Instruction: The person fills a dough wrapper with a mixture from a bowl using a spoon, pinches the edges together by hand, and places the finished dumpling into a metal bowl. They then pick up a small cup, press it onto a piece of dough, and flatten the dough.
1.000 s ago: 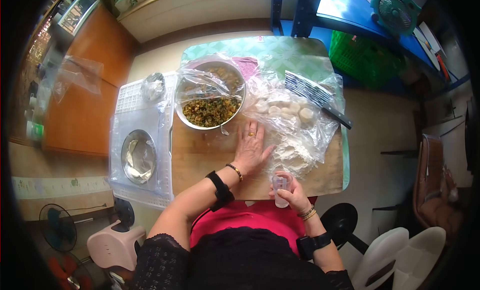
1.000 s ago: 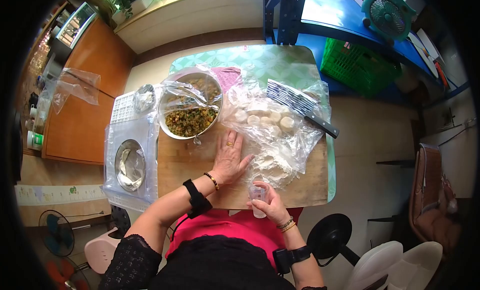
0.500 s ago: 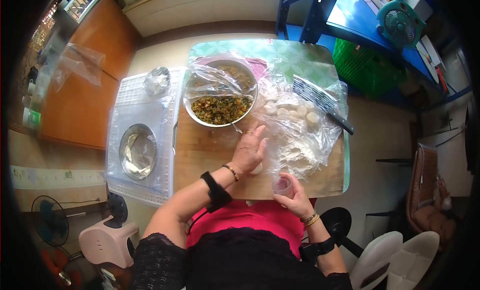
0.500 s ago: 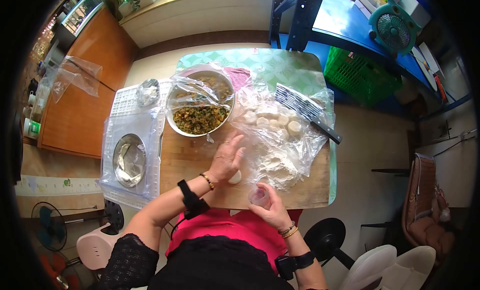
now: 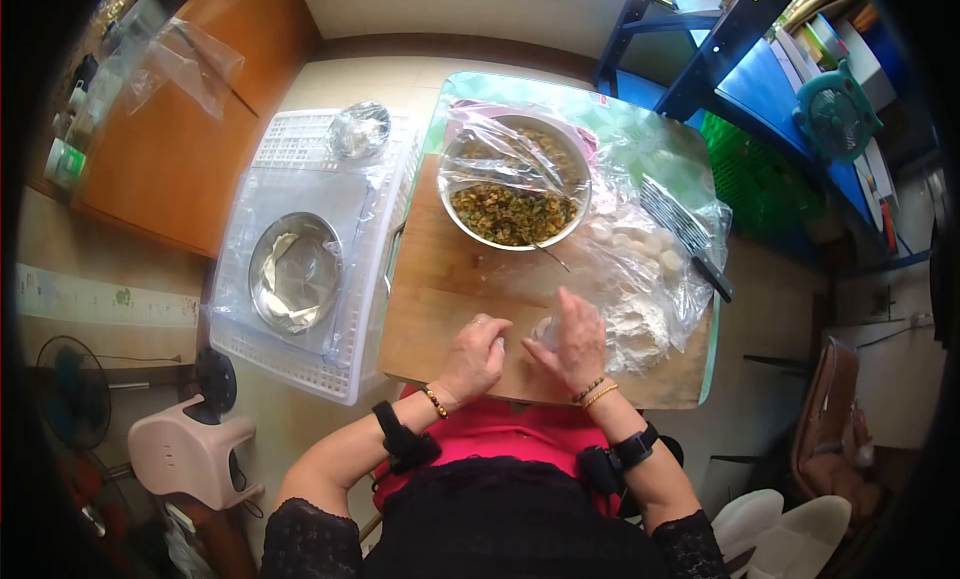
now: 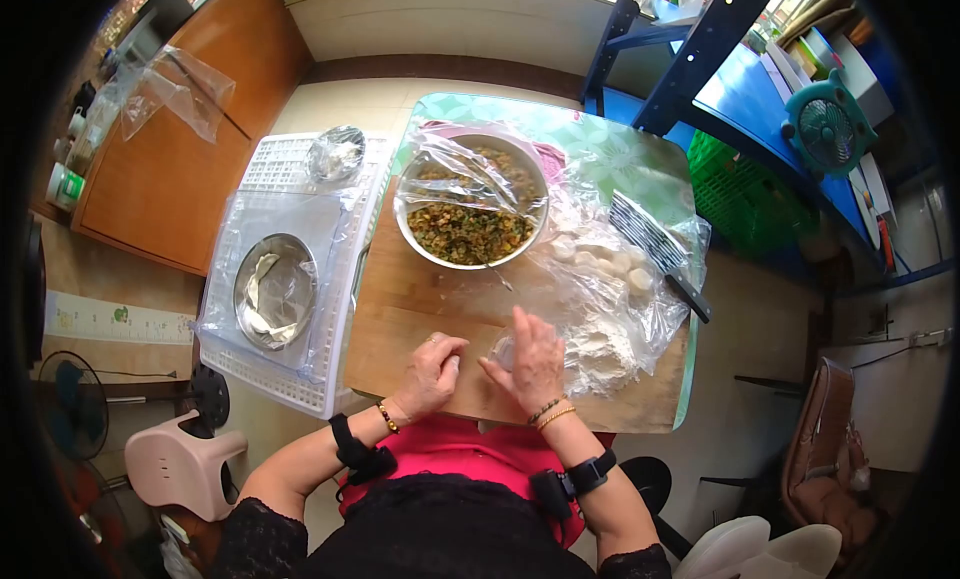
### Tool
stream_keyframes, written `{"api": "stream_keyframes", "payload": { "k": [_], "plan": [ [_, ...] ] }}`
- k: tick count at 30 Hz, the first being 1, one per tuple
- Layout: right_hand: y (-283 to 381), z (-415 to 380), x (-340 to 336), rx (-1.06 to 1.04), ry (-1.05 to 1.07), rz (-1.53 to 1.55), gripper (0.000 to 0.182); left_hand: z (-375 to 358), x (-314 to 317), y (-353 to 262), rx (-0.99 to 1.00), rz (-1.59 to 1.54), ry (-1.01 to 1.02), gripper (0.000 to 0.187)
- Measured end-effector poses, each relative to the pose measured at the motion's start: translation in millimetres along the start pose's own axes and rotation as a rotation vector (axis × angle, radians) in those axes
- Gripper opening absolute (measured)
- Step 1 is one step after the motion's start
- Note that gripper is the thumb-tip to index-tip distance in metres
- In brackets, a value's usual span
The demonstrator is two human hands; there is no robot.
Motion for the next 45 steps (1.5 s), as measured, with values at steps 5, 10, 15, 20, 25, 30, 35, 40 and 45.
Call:
{"api": "stream_keyframes", "payload": {
  "k": [5,10,15,20,25,30,35,40,45],
  "plan": [
    [-32.7,10.7,1.0,0.152,-0.079,0.134,0.092,4.8,19.7,-16.7,0.027,0.227,0.073,0.038],
    [-67.9,2.5,-13.6,0.318,-0.206,0.396,0.079,27.9,66.5,-28.8,0.159,0.289,0.234,0.039],
    [-22.3,-6.7,-47.0,0.034,-0.143,0.131,0.074,30.0,63.9,-24.9,0.135,0.169,0.330,0.041],
    [2.6,-24.2,2.4,-0.069,0.039,-0.139,0.077,8.3,44.7,-3.5,0.047,0.136,0.267,0.044],
    [-26.1,4.3,-5.0,0.056,-0.105,-0.106,0.082,6.0,35.6,-15.5,-0.082,0.169,0.232,0.044],
    [-71.0,8.9,-7.8,0.265,-0.178,0.271,0.079,25.8,64.8,-22.8,0.003,0.206,0.203,0.039],
    [-64.1,5.4,-39.2,0.258,-0.197,0.337,0.079,39.7,82.1,-22.9,0.198,0.260,0.353,0.026],
    [-2.9,-2.6,-26.2,-0.024,-0.004,0.074,0.075,35.2,37.7,-9.3,0.112,0.258,0.286,0.024],
    [2.2,3.2,4.2,-0.013,-0.033,-0.132,0.078,11.7,26.3,-5.5,0.089,0.297,0.210,0.024]
  ]
}}
Point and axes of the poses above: each hand's wrist, its own z-axis towards the middle knuckle, its own x-axis out of the palm, y = z × x, the point moved 10 cm from there along z, towards the middle knuckle
